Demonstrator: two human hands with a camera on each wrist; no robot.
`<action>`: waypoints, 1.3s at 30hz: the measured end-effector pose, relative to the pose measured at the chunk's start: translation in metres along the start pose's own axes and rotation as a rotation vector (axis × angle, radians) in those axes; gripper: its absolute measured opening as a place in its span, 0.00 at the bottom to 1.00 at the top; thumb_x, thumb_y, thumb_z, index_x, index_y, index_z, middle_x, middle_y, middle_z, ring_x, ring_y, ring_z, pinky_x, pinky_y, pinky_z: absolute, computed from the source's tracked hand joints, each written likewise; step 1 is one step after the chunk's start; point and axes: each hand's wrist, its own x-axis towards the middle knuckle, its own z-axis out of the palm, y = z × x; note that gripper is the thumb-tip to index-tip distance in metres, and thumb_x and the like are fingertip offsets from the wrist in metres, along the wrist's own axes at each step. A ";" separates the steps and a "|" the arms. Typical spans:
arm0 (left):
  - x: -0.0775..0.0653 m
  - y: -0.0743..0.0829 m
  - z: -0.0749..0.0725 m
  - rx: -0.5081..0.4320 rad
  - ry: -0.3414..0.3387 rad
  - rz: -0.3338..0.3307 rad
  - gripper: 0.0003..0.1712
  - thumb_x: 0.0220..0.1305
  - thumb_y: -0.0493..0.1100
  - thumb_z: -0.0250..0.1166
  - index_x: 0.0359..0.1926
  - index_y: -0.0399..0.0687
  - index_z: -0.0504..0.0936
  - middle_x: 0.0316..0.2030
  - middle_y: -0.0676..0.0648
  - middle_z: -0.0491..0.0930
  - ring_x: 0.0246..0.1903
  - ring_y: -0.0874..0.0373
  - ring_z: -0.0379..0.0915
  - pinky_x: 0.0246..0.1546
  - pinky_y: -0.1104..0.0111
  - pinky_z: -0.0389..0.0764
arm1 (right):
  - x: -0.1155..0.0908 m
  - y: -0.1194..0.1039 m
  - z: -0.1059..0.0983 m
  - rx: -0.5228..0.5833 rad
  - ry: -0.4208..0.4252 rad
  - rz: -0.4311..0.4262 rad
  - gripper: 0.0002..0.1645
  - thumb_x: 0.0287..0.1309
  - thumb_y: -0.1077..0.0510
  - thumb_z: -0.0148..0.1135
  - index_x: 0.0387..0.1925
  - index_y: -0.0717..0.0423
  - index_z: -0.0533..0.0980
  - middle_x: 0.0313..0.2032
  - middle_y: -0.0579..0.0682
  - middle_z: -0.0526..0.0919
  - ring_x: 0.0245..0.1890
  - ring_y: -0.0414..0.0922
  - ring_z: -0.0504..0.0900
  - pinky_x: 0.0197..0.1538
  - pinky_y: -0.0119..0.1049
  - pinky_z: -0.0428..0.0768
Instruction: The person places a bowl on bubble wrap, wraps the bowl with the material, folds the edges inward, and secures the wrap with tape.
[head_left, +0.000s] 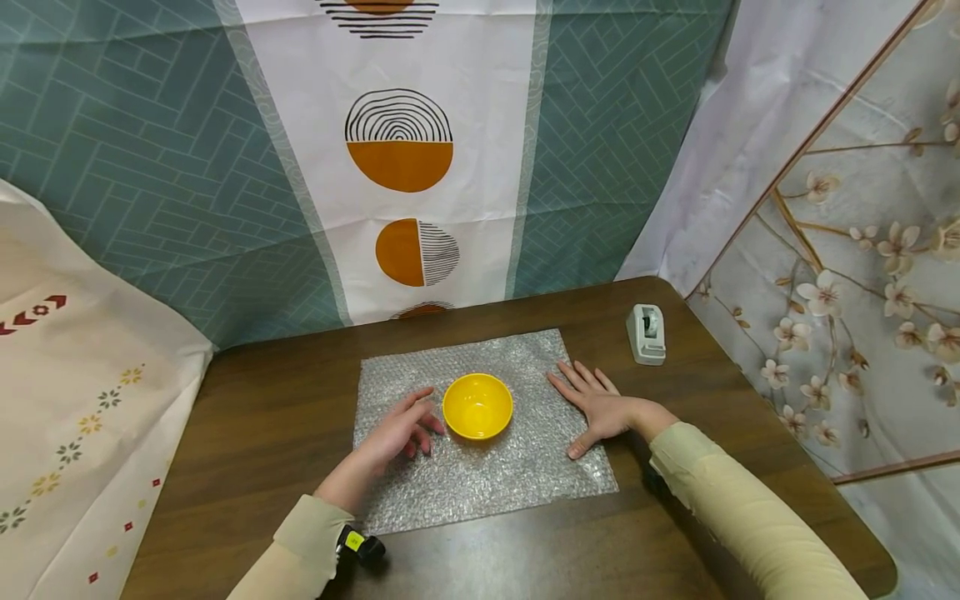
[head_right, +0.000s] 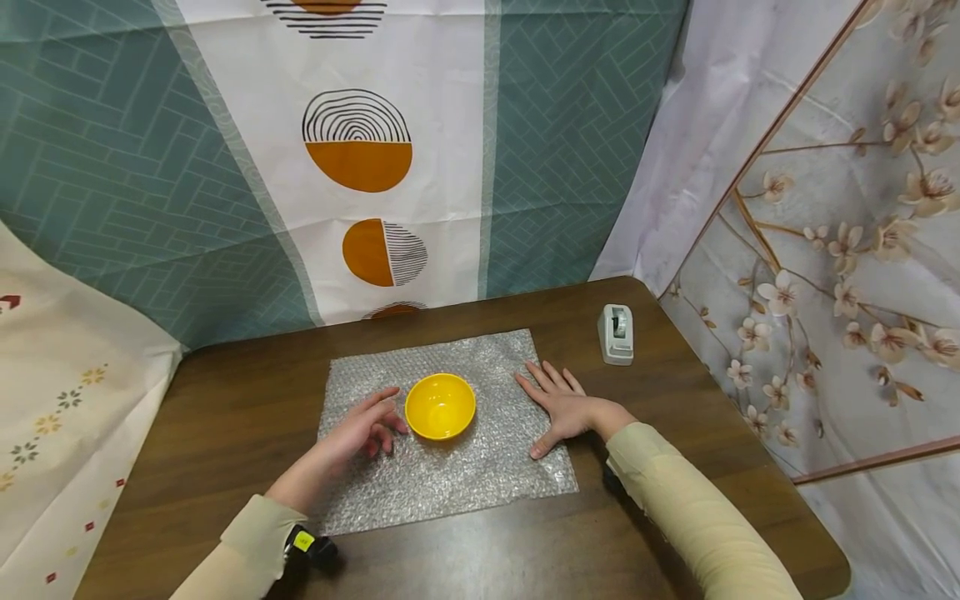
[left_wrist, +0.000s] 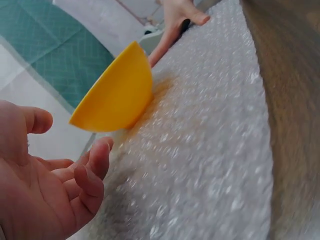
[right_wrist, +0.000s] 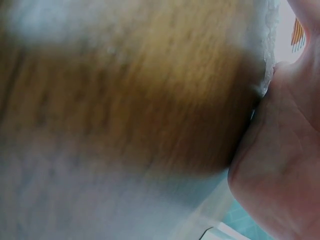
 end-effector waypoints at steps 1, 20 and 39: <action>0.000 0.001 -0.001 0.013 0.025 0.003 0.36 0.84 0.52 0.52 0.84 0.46 0.56 0.47 0.38 0.85 0.27 0.53 0.76 0.25 0.68 0.70 | 0.000 0.000 0.000 0.001 0.002 0.001 0.87 0.42 0.18 0.76 0.88 0.43 0.36 0.85 0.51 0.23 0.84 0.58 0.22 0.78 0.64 0.25; 0.009 0.005 -0.018 0.477 0.243 0.260 0.37 0.81 0.48 0.59 0.82 0.39 0.60 0.72 0.32 0.71 0.73 0.34 0.65 0.72 0.38 0.64 | 0.000 0.001 0.000 0.011 0.007 -0.005 0.86 0.43 0.18 0.75 0.88 0.43 0.36 0.86 0.51 0.23 0.84 0.58 0.22 0.78 0.64 0.25; 0.022 -0.004 -0.021 0.917 -0.095 0.324 0.60 0.69 0.60 0.72 0.85 0.36 0.50 0.85 0.38 0.45 0.84 0.39 0.33 0.80 0.40 0.41 | 0.000 0.001 0.000 -0.004 0.004 -0.006 0.86 0.42 0.18 0.76 0.88 0.44 0.37 0.86 0.52 0.24 0.84 0.59 0.22 0.78 0.65 0.25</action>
